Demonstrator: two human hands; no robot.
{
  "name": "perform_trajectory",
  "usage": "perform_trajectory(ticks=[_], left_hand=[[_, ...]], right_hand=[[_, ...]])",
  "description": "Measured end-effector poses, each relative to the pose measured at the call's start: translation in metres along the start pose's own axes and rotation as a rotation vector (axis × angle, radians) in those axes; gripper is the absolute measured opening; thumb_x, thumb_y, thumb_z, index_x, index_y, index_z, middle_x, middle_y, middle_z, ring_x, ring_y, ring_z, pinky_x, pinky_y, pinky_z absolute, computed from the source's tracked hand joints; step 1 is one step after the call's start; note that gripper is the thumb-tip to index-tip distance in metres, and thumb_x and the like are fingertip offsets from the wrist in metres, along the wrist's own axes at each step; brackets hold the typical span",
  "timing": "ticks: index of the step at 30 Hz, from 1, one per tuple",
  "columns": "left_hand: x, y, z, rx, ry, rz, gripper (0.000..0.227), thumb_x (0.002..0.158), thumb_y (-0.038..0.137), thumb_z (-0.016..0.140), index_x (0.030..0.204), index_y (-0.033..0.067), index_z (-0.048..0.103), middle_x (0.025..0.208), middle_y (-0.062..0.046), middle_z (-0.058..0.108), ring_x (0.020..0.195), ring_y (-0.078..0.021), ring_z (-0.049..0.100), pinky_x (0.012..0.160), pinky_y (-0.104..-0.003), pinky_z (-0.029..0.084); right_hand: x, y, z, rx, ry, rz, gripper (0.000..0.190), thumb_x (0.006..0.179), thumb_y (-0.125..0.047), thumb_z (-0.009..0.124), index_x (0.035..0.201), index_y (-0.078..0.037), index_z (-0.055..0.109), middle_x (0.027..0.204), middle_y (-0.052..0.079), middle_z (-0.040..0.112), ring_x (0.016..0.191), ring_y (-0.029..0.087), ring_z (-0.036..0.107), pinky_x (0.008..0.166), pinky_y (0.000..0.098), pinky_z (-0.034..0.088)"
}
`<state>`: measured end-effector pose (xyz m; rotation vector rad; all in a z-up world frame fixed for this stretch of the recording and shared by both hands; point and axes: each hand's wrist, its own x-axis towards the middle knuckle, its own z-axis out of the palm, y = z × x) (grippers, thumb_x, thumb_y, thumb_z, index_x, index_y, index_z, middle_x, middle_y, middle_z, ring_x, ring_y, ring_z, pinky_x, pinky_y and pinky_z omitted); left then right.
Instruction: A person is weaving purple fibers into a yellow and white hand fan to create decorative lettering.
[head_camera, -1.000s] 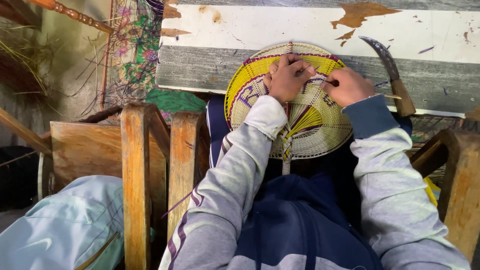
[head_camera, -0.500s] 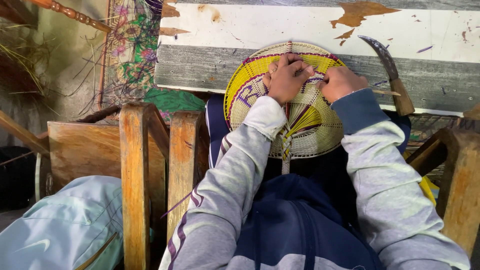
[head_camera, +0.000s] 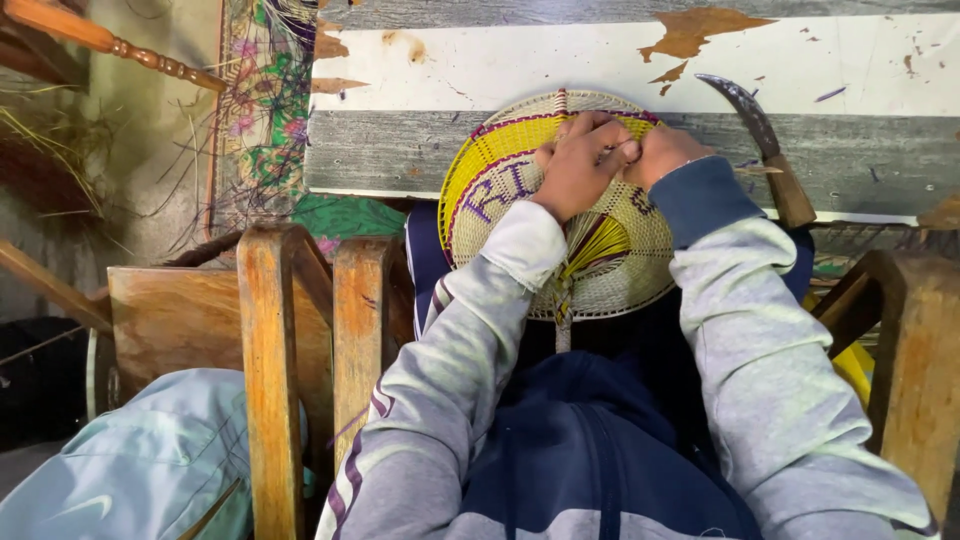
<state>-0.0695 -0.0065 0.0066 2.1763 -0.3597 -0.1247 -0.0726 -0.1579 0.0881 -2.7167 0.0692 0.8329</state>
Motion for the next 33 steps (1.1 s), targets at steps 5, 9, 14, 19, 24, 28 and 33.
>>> perform_trajectory(ticks=[5, 9, 14, 19, 24, 28, 33], left_hand=[[-0.011, 0.015, -0.012, -0.167, -0.059, -0.051, 0.02, 0.102, 0.045, 0.056, 0.107, 0.0293, 0.068, 0.104, -0.002, 0.076, 0.117, -0.0307, 0.067, 0.108, -0.053, 0.035], [-0.025, 0.011, -0.038, -0.005, -0.087, -0.096, 0.021, 0.1, 0.048, 0.057, 0.101, 0.029, 0.067, 0.093, 0.004, 0.075, 0.109, -0.0269, 0.067, 0.101, -0.049, 0.039], [-0.018, 0.001, -0.039, 0.077, -0.144, -0.063, 0.018, 0.098, 0.036, 0.065, 0.106, 0.0212, 0.068, 0.1, -0.005, 0.077, 0.11, -0.0327, 0.068, 0.098, -0.053, 0.046], [-0.015, 0.019, -0.059, 0.089, -0.165, 0.027, 0.016, 0.095, 0.027, 0.068, 0.102, 0.0135, 0.071, 0.094, -0.017, 0.075, 0.101, -0.0424, 0.069, 0.093, -0.054, 0.052], [-0.016, 0.028, -0.058, -0.453, -0.272, 0.352, 0.016, 0.104, 0.017, 0.063, 0.108, 0.002, 0.064, 0.098, -0.02, 0.063, 0.103, -0.0388, 0.062, 0.098, -0.051, 0.046], [-0.011, 0.016, -0.052, -0.366, -0.237, 0.249, 0.013, 0.101, 0.018, 0.067, 0.106, 0.0061, 0.068, 0.096, -0.019, 0.065, 0.1, -0.0382, 0.064, 0.094, -0.049, 0.05], [-0.014, 0.009, -0.055, 0.039, -0.191, -0.125, 0.025, 0.089, 0.029, 0.075, 0.111, 0.0235, 0.065, 0.09, -0.003, 0.07, 0.096, -0.0303, 0.073, 0.089, -0.045, 0.054]], right_hand=[[0.002, 0.002, 0.0, -0.139, 0.035, 0.032, 0.035, 0.101, -0.048, 0.057, 0.095, -0.015, 0.069, 0.092, 0.012, 0.076, 0.097, 0.041, 0.072, 0.101, 0.065, 0.041], [-0.051, -0.03, -0.033, -0.148, 0.017, 0.024, 0.01, 0.108, -0.02, 0.044, 0.11, -0.016, 0.054, 0.091, 0.012, 0.07, 0.095, 0.041, 0.07, 0.109, 0.0673, 0.032], [-0.001, 0.02, 0.011, -0.004, 0.089, -0.066, 0.044, 0.103, -0.066, 0.061, 0.103, -0.022, 0.06, 0.105, 0.007, 0.069, 0.104, 0.038, 0.065, 0.106, 0.0595, 0.024], [-0.004, 0.026, 0.011, 0.041, 0.104, -0.141, 0.038, 0.103, -0.062, 0.063, 0.105, -0.024, 0.058, 0.112, 0.007, 0.062, 0.102, 0.039, 0.065, 0.101, 0.0605, 0.03], [0.01, 0.031, 0.022, 0.038, 0.12, -0.111, 0.035, 0.106, -0.059, 0.058, 0.101, -0.025, 0.056, 0.109, 0.006, 0.061, 0.1, 0.04, 0.065, 0.105, 0.0675, 0.026], [-0.009, 0.02, 0.009, 0.059, 0.092, -0.095, 0.035, 0.105, -0.061, 0.061, 0.102, -0.026, 0.057, 0.109, 0.005, 0.062, 0.099, 0.038, 0.065, 0.106, 0.0644, 0.025], [-0.004, 0.021, 0.011, 0.09, 0.076, -0.09, 0.038, 0.105, -0.06, 0.061, 0.1, -0.023, 0.056, 0.105, 0.006, 0.06, 0.099, 0.039, 0.064, 0.107, 0.0665, 0.024]])
